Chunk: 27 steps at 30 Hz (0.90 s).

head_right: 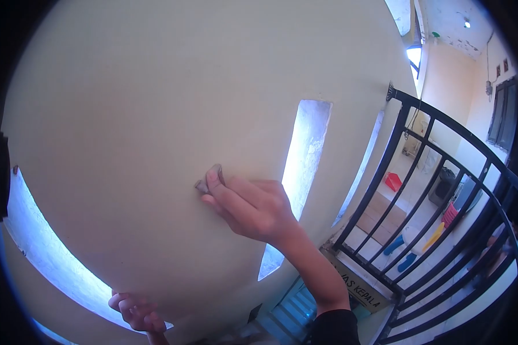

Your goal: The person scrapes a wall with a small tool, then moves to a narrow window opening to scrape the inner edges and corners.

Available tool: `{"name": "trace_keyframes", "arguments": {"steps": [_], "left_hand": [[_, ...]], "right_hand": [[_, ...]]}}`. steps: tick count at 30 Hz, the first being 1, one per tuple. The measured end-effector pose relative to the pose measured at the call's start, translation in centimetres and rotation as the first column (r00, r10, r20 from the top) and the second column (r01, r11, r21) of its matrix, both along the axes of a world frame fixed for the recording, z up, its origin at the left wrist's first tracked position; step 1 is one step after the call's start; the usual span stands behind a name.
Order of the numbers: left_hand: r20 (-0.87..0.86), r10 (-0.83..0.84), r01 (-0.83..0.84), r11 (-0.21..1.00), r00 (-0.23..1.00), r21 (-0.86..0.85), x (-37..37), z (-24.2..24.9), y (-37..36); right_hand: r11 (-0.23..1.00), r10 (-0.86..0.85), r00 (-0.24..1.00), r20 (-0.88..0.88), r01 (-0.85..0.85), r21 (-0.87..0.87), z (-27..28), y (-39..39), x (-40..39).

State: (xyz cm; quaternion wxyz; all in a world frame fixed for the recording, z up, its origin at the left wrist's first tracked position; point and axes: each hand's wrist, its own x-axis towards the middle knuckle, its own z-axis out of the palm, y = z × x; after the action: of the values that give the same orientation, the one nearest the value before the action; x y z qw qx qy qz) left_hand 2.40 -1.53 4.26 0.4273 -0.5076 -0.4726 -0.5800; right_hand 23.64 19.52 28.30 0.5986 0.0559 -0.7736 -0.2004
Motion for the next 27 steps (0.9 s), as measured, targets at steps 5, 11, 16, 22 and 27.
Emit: {"name": "trace_keyframes", "arguments": {"steps": [5,11,16,22,27], "left_hand": [[-0.133,-0.060,0.070,0.995,0.989,0.073,-0.7,0.7,0.7],[-0.103,-0.045,0.050,0.998,0.994,0.041,-0.3,0.8,0.6],[-0.076,-0.014,0.018,0.998,0.997,0.061,-0.4,0.0,0.5],[-0.085,-0.048,0.060,0.988,0.995,0.143,-0.4,-0.1,1.0],[-0.097,-0.001,0.011,0.995,0.995,0.099,-0.2,0.0,0.7]], "right_hand": [[0.972,-0.173,0.936,-0.306,0.112,-0.205,1.5,3.4,1.8],[0.996,-0.082,0.992,-0.096,0.079,-0.033,0.6,1.1,0.5],[0.973,-0.161,0.956,-0.245,0.111,-0.205,1.3,2.1,1.5],[0.988,-0.142,0.962,-0.235,0.124,-0.089,2.1,3.7,2.1],[0.980,-0.129,0.989,0.073,0.116,0.161,-0.3,1.1,1.4]]}}
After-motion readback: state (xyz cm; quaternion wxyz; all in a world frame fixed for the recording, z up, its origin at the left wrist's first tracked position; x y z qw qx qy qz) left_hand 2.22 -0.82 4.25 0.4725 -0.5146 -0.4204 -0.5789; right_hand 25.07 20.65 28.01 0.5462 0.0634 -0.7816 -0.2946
